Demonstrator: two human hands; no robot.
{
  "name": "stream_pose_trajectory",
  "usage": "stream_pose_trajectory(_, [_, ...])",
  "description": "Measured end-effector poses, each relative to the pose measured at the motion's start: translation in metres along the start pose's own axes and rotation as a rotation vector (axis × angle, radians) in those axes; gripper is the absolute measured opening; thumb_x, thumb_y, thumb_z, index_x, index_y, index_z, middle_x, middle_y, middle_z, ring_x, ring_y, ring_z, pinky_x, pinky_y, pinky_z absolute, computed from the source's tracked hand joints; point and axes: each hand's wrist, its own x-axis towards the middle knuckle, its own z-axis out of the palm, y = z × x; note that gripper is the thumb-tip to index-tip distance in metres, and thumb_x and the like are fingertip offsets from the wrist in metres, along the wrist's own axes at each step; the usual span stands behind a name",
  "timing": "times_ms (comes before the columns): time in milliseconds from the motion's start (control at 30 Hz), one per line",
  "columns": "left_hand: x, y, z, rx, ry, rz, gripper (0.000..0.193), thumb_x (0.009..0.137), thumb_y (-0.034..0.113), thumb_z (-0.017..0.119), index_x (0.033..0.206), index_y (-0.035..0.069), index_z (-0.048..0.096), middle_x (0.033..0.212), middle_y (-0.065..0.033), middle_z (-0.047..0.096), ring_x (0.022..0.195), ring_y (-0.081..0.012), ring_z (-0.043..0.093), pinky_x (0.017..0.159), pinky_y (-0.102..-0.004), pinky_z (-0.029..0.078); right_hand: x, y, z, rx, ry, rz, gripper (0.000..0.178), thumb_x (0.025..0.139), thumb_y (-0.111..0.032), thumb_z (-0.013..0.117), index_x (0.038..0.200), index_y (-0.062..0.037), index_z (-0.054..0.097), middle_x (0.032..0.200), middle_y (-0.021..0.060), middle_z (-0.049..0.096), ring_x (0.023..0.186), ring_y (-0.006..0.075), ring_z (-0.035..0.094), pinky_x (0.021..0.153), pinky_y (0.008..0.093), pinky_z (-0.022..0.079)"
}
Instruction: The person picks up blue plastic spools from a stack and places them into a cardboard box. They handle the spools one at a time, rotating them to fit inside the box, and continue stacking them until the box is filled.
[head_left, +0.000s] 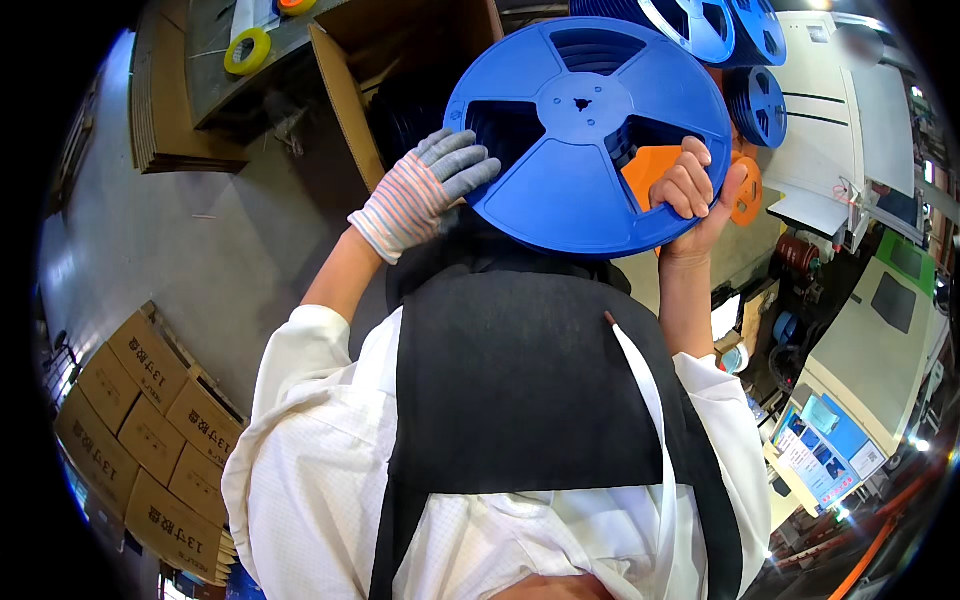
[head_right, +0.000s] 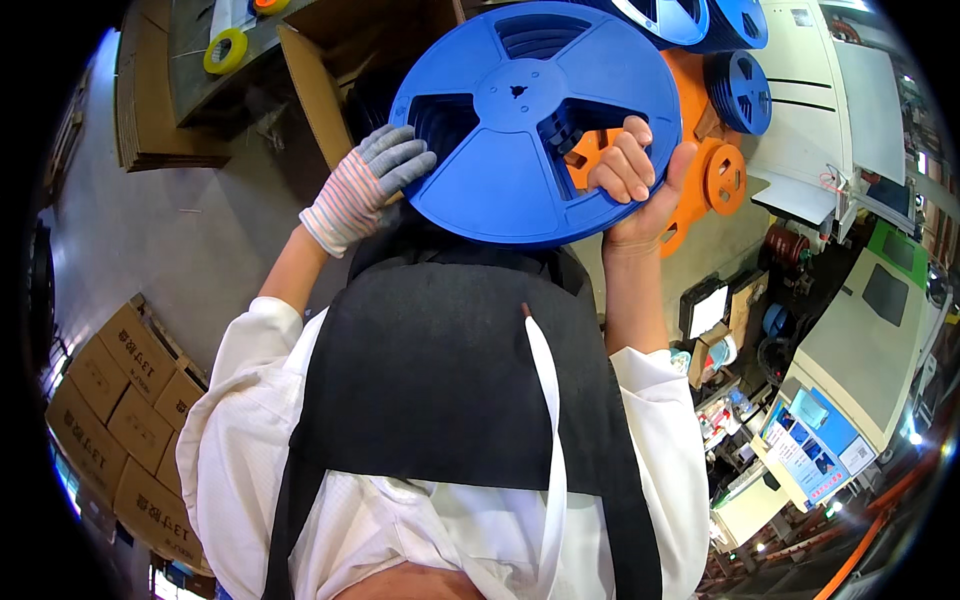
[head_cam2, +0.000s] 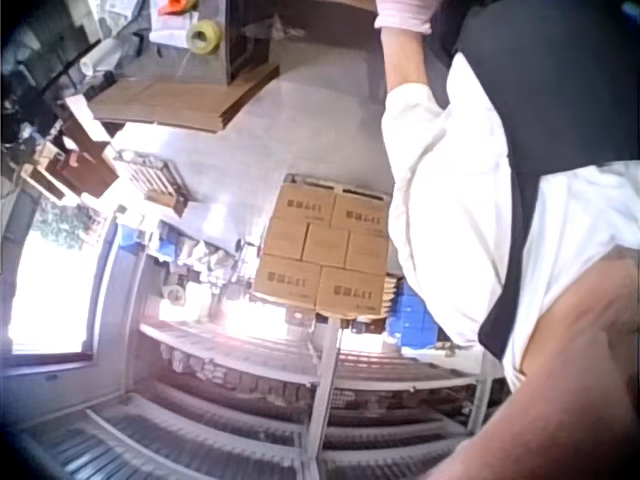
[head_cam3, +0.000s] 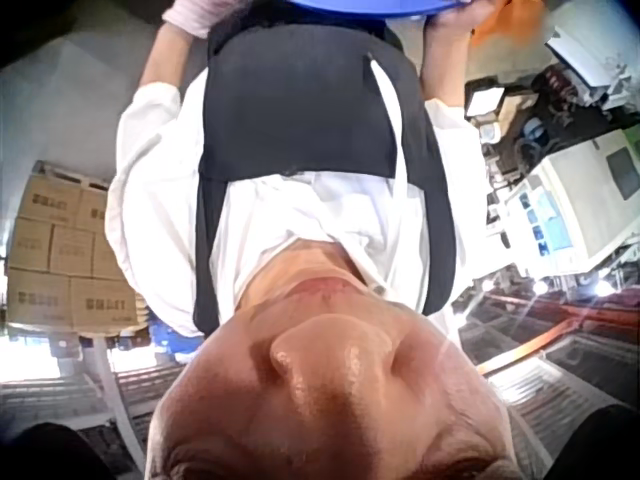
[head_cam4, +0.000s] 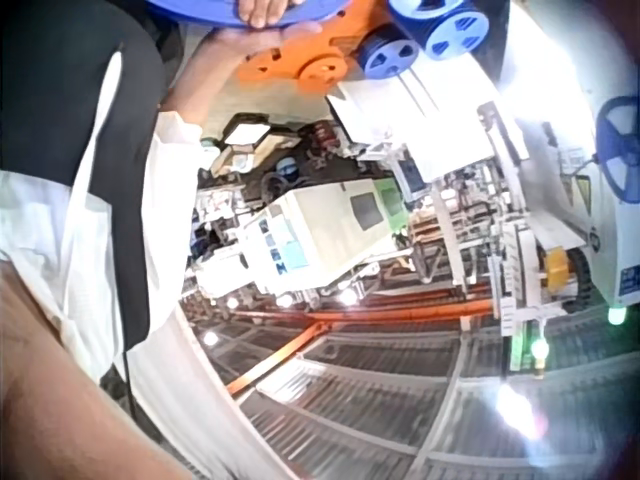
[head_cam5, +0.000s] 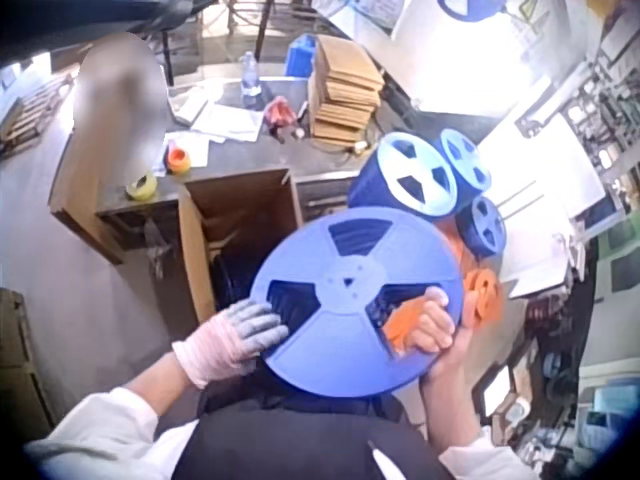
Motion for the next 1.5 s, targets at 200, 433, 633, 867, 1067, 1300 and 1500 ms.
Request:
stream_pose_trajectory(200, [0.0, -0.004, 0.004, -0.115, -0.059, 0.034, 0.039, 0.081, 0.005, 0.057, 0.12, 0.007, 0.055, 0.118, -0.0166, 0.057, 0.116, -0.0371, 0.053, 0.091, -0.0415, 0.05, 0.021, -0.008, 0.016, -0.027, 0.031, 0.102, 0.046, 0.089, -0.041, 0.064, 0.101, -0.0005, 0.046, 0.068, -0.0001, 0.041, 0.059, 0.0094, 0.043, 0.057, 0.0258, 0.038])
stream_pose_trajectory(433, [-0.039, 0.009, 0.0, -1.415, 0.489, -0.702, 0.033, 0.087, -0.008, 0.053, 0.118, 0.005, 0.055, 0.104, -0.009, 0.065, 0.099, -0.0228, 0.065, 0.081, -0.0332, 0.054, 0.03, -0.009, 0.019, -0.752, 0.35, 0.039, 0.05, 0.097, -0.041, 0.049, 0.12, 0.0037, 0.051, 0.099, 0.0142, 0.063, 0.082, 0.0221, 0.064, 0.072, 0.0338, 0.054])
stream_pose_trajectory(633, [-0.073, 0.009, -0.005, -1.944, 0.78, -0.826, 0.035, 0.085, 0.007, 0.067, 0.117, 0.006, 0.054, 0.103, -0.0108, 0.064, 0.103, -0.0325, 0.064, 0.079, -0.0441, 0.06, 0.012, -0.015, -0.001, -0.954, 0.719, -0.047, 0.028, 0.095, -0.028, 0.056, 0.106, -0.0028, 0.054, 0.088, 0.0147, 0.066, 0.075, 0.0231, 0.066, 0.066, 0.0337, 0.057])
stream_pose_trajectory(867, [-0.082, 0.003, -0.005, -2.027, 0.846, -0.862, 0.035, 0.084, 0.005, 0.068, 0.117, 0.006, 0.056, 0.105, -0.0117, 0.065, 0.104, -0.0344, 0.064, 0.076, -0.045, 0.061, 0.0, -0.02, -0.013, -0.885, 0.786, -0.064, 0.031, 0.096, -0.026, 0.055, 0.111, 0.0012, 0.057, 0.096, 0.0136, 0.066, 0.085, 0.0234, 0.066, 0.074, 0.0363, 0.058])
stream_pose_trajectory(1067, [-0.088, 0.001, 0.007, -2.106, 0.93, -0.807, 0.033, 0.085, 0.003, 0.066, 0.117, 0.006, 0.057, 0.104, -0.0133, 0.067, 0.104, -0.0351, 0.063, 0.08, -0.0461, 0.06, 0.005, -0.005, -0.015, -1.053, 0.775, -0.097, 0.033, 0.097, -0.024, 0.053, 0.113, 0.0035, 0.056, 0.094, 0.0149, 0.066, 0.082, 0.0231, 0.067, 0.075, 0.0349, 0.056])
stream_pose_trajectory(1300, [-0.082, -0.019, 0.007, -1.327, 0.73, -1.284, 0.028, 0.088, 0.002, 0.056, 0.116, 0.008, 0.052, 0.102, -0.009, 0.066, 0.086, -0.023, 0.065, 0.07, -0.0344, 0.056, -0.002, -0.003, -0.021, -1.081, 0.801, -0.188, 0.026, 0.096, -0.018, 0.049, 0.109, 0.0032, 0.057, 0.091, 0.0158, 0.067, 0.077, 0.0236, 0.068, 0.071, 0.0348, 0.057])
stream_pose_trajectory(1500, [-0.111, -0.076, 0.089, -0.162, 0.158, -1.333, 0.028, 0.085, 0.011, 0.06, 0.112, 0.005, 0.052, 0.091, -0.0141, 0.067, 0.082, -0.0281, 0.065, 0.071, -0.0379, 0.051, -0.007, 0.006, -0.023, -1.097, 0.837, -0.201, 0.024, 0.095, -0.015, 0.048, 0.109, 0.0031, 0.057, 0.09, 0.0157, 0.067, 0.076, 0.0229, 0.068, 0.07, 0.0346, 0.058])
